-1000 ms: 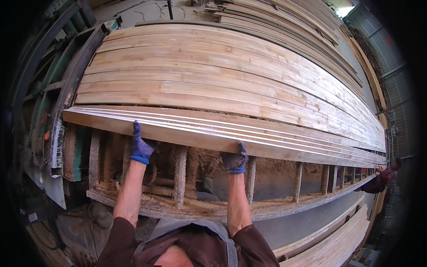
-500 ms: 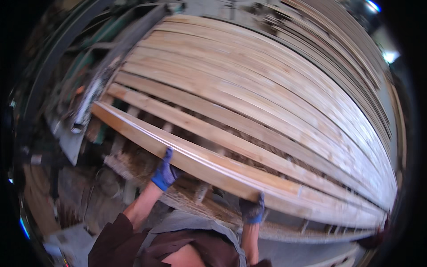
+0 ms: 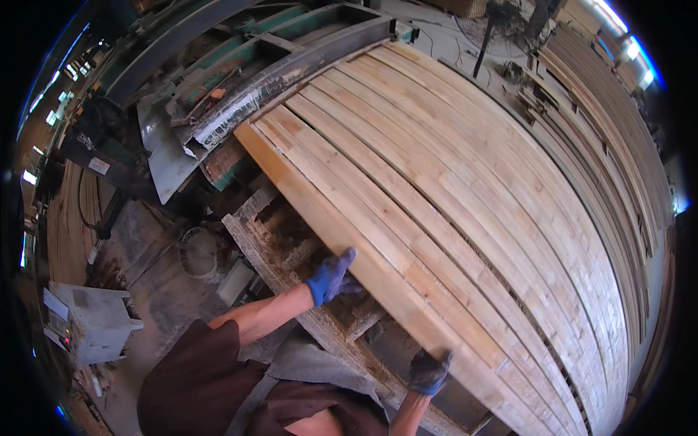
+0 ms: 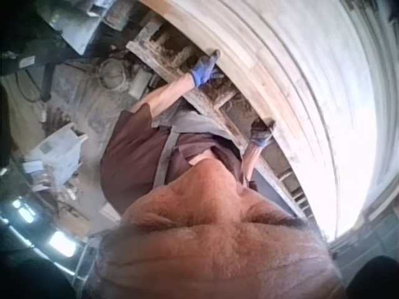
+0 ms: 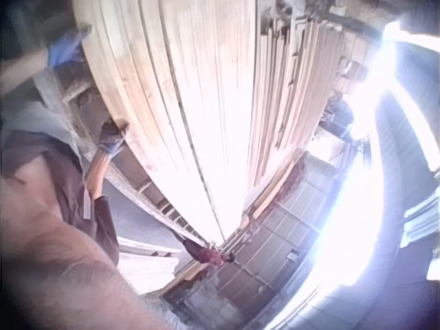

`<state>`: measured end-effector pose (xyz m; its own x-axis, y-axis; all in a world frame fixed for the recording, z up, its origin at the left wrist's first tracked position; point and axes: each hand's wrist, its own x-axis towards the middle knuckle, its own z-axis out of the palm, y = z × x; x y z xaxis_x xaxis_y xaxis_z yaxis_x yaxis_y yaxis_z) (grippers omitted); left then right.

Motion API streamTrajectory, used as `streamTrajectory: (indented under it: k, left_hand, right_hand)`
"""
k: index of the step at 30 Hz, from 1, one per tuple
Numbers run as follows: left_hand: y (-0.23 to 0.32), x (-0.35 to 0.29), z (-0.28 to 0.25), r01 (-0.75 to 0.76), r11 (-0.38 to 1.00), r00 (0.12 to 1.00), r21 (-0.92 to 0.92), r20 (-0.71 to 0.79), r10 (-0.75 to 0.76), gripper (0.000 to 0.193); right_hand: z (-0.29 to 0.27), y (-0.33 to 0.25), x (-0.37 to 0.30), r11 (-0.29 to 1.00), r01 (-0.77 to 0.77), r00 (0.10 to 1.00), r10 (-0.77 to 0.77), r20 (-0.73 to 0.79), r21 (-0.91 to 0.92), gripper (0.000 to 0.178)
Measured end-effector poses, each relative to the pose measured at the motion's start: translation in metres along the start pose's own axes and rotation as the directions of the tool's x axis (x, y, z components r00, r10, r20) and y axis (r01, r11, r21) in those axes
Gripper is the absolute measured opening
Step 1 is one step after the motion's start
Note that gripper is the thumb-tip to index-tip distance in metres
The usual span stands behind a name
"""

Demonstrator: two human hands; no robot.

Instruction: The person stirs a white liquid in a bucket and then uses a roller to apply the substance to a large wooden panel. They then lift the panel and place it onto a stack of other panels on the floor.

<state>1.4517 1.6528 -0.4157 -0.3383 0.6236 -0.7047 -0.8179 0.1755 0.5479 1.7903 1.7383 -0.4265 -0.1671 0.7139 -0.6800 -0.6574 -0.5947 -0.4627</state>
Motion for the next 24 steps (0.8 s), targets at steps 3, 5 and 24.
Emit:
streamTrajectory:
  k: [3, 5, 24]
  left_hand:
    - [-0.014, -0.016, -0.019, 0.027, 0.997, 0.999, 0.079, -0.023, -0.025, 0.063]
    - [-0.01, -0.018, -0.022, 0.086, 0.993, 0.996, 0.079, 0.003, -0.087, 0.065]
    - [-0.012, 0.005, 0.0, -0.033, 0.966, 0.996, 0.257, -0.077, 0.054, 0.048]
  right_hand:
    - [-0.046, 0.011, -0.002, 0.782, 0.305, 0.95, -0.21, 0.231, -0.544, 0.045]
    - [-0.045, 0.006, -0.002, 0.58, 0.408, 0.913, -0.255, 0.319, -0.706, 0.046]
    - [-0.029, -0.014, 0.037, 0.811, -0.357, 0.932, 0.344, -0.116, -0.464, 0.061]
